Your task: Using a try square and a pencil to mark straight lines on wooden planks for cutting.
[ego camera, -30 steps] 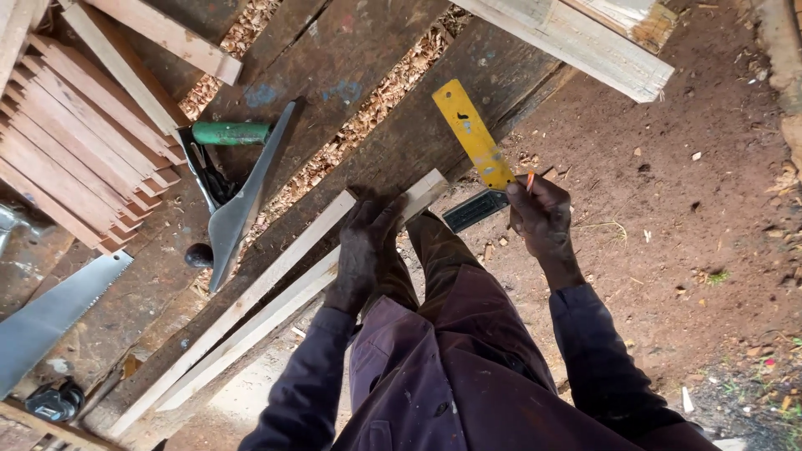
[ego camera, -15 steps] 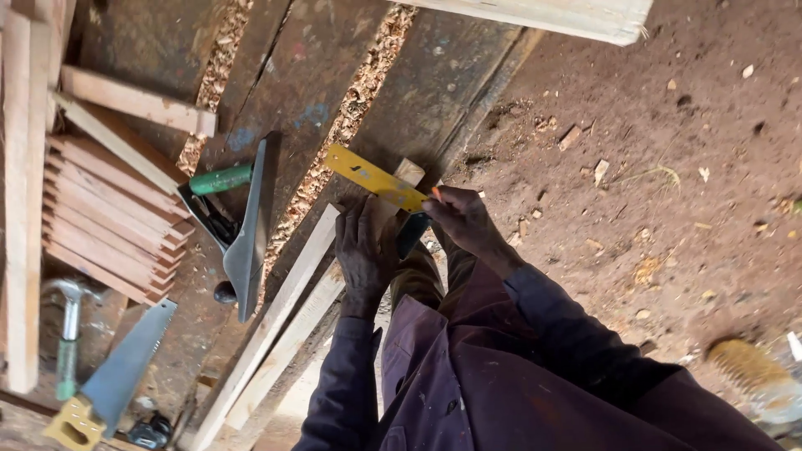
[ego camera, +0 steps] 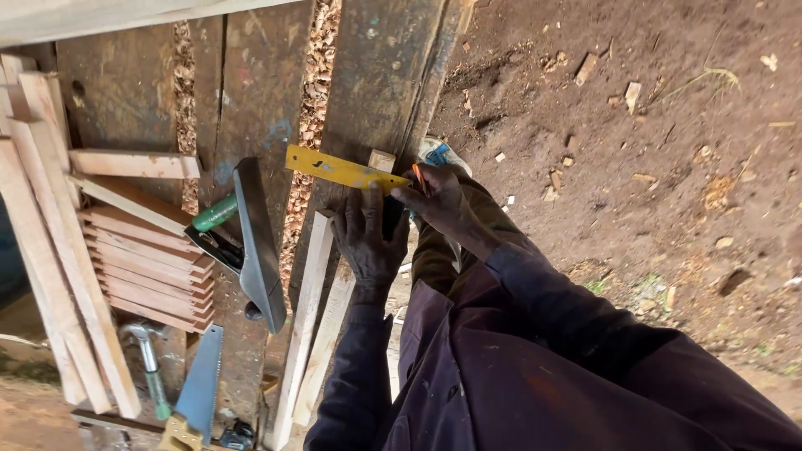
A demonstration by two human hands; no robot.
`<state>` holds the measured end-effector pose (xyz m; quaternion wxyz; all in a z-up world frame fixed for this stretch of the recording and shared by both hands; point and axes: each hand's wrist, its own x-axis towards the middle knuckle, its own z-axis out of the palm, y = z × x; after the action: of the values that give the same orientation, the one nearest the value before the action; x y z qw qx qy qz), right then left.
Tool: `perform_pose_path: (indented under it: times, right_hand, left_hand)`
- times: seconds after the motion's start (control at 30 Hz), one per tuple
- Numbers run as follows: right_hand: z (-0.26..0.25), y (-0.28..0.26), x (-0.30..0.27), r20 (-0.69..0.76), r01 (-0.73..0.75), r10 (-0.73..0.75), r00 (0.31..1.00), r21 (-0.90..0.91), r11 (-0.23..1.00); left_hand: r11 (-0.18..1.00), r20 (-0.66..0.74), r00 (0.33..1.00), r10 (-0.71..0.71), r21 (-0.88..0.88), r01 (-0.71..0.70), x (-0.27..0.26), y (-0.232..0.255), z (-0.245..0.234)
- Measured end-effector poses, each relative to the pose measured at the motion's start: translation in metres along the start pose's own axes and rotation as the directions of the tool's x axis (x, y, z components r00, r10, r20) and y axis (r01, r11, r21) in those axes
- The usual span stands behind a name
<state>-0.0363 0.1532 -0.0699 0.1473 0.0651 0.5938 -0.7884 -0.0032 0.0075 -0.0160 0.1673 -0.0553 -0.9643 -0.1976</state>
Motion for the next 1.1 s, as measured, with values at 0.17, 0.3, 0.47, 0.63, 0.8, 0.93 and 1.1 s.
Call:
perform_pose_path:
  times: [0.17, 0.3, 0.47, 0.63, 0.8, 0.93, 1.1]
  right_hand:
    - [-0.009, 0.047, -0.013, -0.048, 0.025, -0.017, 0.999, 0.160, 0.987]
    - [-0.002, 0.033, -0.014, -0.072, 0.050, -0.037, 0.997, 0.181, 0.982]
    - [-0.001, 0.036, -0.013, -0.084, 0.061, -0.045, 0.995, 0.198, 0.978]
    - [0.003, 0.026, -0.011, -0.096, 0.081, -0.062, 0.993, 0.213, 0.974]
    - [0.002, 0.035, -0.010, -0.097, 0.086, -0.067, 0.993, 0.211, 0.974]
    - [0.002, 0.037, -0.010, -0.105, 0.099, -0.080, 0.991, 0.197, 0.975]
    - [0.001, 0.031, -0.009, -0.103, 0.103, -0.086, 0.991, 0.177, 0.979]
  left_hand:
    - [1.000, 0.003, 1.000, 0.015, -0.024, -0.015, -0.001, -0.002, 0.000]
    - [1.000, 0.033, 0.999, 0.029, -0.009, -0.029, 0.000, 0.000, -0.005]
    - [0.999, 0.019, 0.999, 0.046, -0.015, -0.045, 0.001, -0.001, -0.005]
    - [0.999, 0.020, 0.999, 0.043, 0.001, -0.043, -0.001, -0.002, -0.003]
    - [0.999, 0.010, 0.999, 0.036, -0.021, -0.036, 0.001, -0.002, -0.004]
    - [0.999, 0.015, 0.999, 0.038, -0.031, -0.037, 0.000, -0.003, -0.004]
    - [0.999, 0.020, 1.000, 0.024, -0.032, -0.023, -0.002, -0.004, -0.002]
